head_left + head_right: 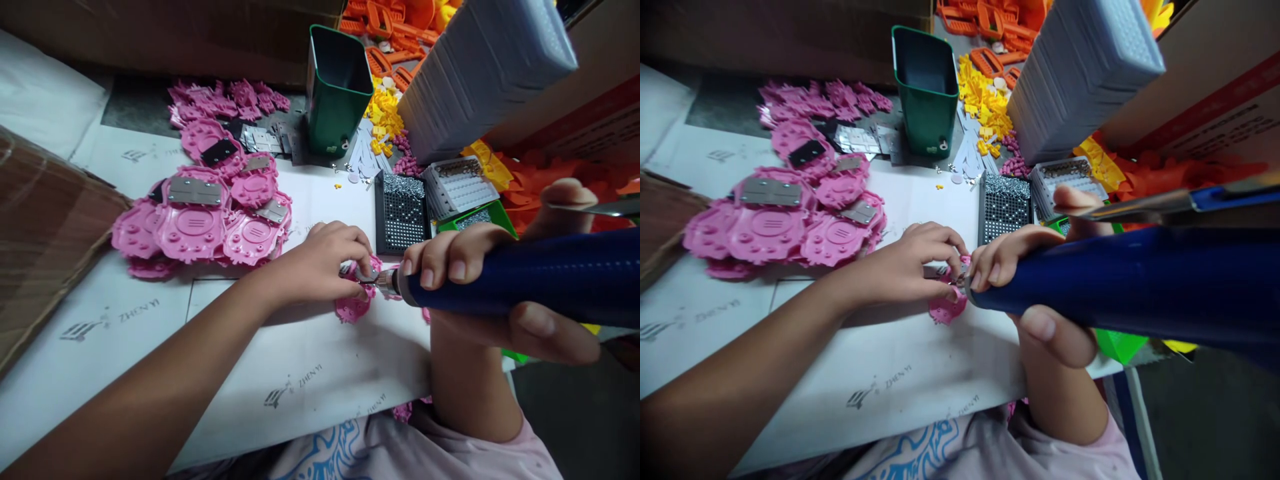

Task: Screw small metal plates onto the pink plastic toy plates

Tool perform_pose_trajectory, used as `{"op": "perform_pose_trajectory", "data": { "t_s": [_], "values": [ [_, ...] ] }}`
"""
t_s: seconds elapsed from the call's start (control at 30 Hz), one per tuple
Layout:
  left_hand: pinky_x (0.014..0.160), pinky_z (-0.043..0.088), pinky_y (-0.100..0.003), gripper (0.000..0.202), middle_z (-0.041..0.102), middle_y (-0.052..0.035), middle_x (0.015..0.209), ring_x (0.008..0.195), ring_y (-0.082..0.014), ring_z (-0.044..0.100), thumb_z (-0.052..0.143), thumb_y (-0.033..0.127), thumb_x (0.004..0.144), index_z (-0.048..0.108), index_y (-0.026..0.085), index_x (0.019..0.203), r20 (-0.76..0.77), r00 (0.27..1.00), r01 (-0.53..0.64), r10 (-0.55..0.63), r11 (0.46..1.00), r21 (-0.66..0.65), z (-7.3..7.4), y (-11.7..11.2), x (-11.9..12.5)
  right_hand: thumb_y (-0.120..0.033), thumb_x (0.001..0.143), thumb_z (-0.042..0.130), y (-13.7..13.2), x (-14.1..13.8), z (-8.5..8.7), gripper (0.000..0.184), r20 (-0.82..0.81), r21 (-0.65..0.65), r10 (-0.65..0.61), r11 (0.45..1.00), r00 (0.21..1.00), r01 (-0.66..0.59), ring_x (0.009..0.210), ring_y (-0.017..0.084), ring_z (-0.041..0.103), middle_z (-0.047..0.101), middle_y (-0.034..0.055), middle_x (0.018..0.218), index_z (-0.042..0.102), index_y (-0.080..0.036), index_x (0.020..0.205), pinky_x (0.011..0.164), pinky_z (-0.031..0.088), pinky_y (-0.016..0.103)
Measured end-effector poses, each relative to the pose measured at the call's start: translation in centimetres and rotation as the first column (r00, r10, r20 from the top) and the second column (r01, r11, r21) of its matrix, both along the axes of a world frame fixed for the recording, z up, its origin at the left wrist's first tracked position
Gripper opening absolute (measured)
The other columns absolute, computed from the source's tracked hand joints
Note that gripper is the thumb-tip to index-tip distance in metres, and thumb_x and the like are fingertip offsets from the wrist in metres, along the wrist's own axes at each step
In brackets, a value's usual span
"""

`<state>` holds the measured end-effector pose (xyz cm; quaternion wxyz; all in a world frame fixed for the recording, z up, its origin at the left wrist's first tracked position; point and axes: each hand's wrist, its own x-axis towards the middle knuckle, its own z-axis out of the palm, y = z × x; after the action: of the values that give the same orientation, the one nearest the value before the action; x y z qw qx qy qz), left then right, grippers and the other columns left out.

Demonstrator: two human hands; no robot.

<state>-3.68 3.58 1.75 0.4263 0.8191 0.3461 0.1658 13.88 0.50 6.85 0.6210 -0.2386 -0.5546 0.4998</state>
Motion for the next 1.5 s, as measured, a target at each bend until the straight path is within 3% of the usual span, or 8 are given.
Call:
{"op": "perform_pose_trajectory", "data": {
  "t_s": [0.17, 0.27, 0.5, 0.87, 1.07, 1.27, 1.37, 1.5],
  "values": [
    [0.098, 0.037, -0.040, 0.040, 0.056, -0.0065, 0.116, 0.112, -0.0270, 0.049, 0.073, 0.023, 0.074, 0.066, 0.020, 0.113, -0.081, 0.996, -0.027, 0.036, 0.993, 0.111, -0.4, -0.4, 0.3, -0.030, 0.066, 0.071, 0.8, -0.3, -0.4, 0.035, -0.014, 0.030, -0.043, 0.999, 0.999, 0.043, 0.049, 0.014, 0.057, 0.059, -0.0033, 0.063, 0.068, -0.029, 0.101, 0.051, 0.054, 0.032],
    [0.096, 0.038, -0.041, 0.031, 0.056, -0.0071, 0.114, 0.110, -0.0274, 0.049, 0.066, 0.024, 0.079, 0.067, 0.020, 0.110, -0.139, 0.989, -0.033, 0.052, 0.991, 0.130, -0.2, -0.7, 0.6, -0.027, 0.067, 0.071, 0.7, -0.5, -0.5, 0.017, -0.021, 0.006, -0.046, 0.999, 0.999, 0.046, 0.051, 0.014, 0.058, 0.061, -0.0025, 0.064, 0.068, -0.029, 0.083, 0.054, 0.054, 0.033],
    [0.095, 0.038, -0.041, 0.029, 0.058, -0.0075, 0.114, 0.112, -0.0277, 0.049, 0.060, 0.019, 0.081, 0.067, 0.020, 0.109, -0.196, 0.979, -0.028, 0.054, 0.991, 0.131, 0.2, -0.7, 0.9, -0.025, 0.064, 0.068, 0.7, -0.8, -0.6, 0.033, -0.026, -0.056, -0.088, 0.995, 0.996, 0.087, 0.049, 0.016, 0.057, 0.063, -0.0026, 0.063, 0.067, -0.034, 0.096, 0.054, 0.053, 0.034],
    [0.091, 0.037, -0.041, 0.031, 0.058, -0.0094, 0.118, 0.112, -0.0298, 0.048, 0.063, 0.017, 0.075, 0.060, 0.018, 0.106, -0.295, 0.954, -0.011, 0.052, 0.990, 0.141, 0.5, -0.8, 1.4, -0.026, 0.067, 0.071, 0.6, -1.5, -0.2, 0.007, 0.060, -0.042, -0.085, 0.995, 0.995, 0.088, 0.051, 0.015, 0.057, 0.059, -0.0022, 0.063, 0.069, -0.028, 0.073, 0.051, 0.052, 0.033],
    [0.088, 0.036, -0.041, 0.025, 0.057, -0.0090, 0.115, 0.110, -0.0296, 0.048, 0.062, 0.019, 0.077, 0.060, 0.017, 0.102, -0.301, 0.951, -0.027, 0.069, 0.989, 0.143, 0.3, -0.8, 1.6, -0.038, 0.064, 0.074, 0.6, -1.6, 0.2, 0.023, 0.221, -0.147, -0.033, 0.987, 0.975, 0.067, 0.055, 0.018, 0.058, 0.058, 0.0023, 0.061, 0.069, -0.017, 0.072, 0.052, 0.049, 0.036],
    [0.089, 0.037, -0.040, 0.026, 0.058, -0.0085, 0.115, 0.110, -0.0295, 0.048, 0.064, 0.019, 0.077, 0.062, 0.018, 0.103, -0.298, 0.952, -0.029, 0.074, 0.988, 0.152, 0.1, -0.8, 1.6, -0.030, 0.065, 0.072, 0.9, -1.8, -0.4, 0.018, 0.161, -0.068, -0.025, 0.997, 0.987, 0.036, 0.051, 0.015, 0.058, 0.060, -0.0008, 0.061, 0.069, -0.024, 0.082, 0.051, 0.052, 0.034],
    [0.094, 0.036, -0.041, 0.031, 0.059, -0.0086, 0.118, 0.115, -0.0297, 0.047, 0.064, 0.017, 0.077, 0.062, 0.019, 0.108, -0.270, 0.962, -0.009, 0.043, 0.992, 0.127, 0.1, -0.7, 1.2, -0.028, 0.061, 0.069, 1.2, -1.0, -0.2, 0.039, 0.061, -0.051, -0.066, 0.996, 0.996, 0.069, 0.046, 0.016, 0.056, 0.059, -0.0037, 0.059, 0.068, -0.031, 0.101, 0.047, 0.052, 0.034],
    [0.100, 0.035, -0.041, 0.051, 0.060, -0.0076, 0.119, 0.118, -0.0285, 0.046, 0.064, 0.018, 0.078, 0.056, 0.022, 0.128, -0.171, 0.985, 0.004, 0.001, 1.000, 0.031, 0.3, -0.3, 0.3, -0.026, 0.057, 0.060, 1.7, 1.6, 1.0, 0.027, 0.010, -0.043, -0.254, 0.966, 0.967, 0.254, 0.048, 0.014, 0.054, 0.058, -0.0046, 0.058, 0.065, -0.029, 0.084, 0.053, 0.054, 0.033]
  ]
}}
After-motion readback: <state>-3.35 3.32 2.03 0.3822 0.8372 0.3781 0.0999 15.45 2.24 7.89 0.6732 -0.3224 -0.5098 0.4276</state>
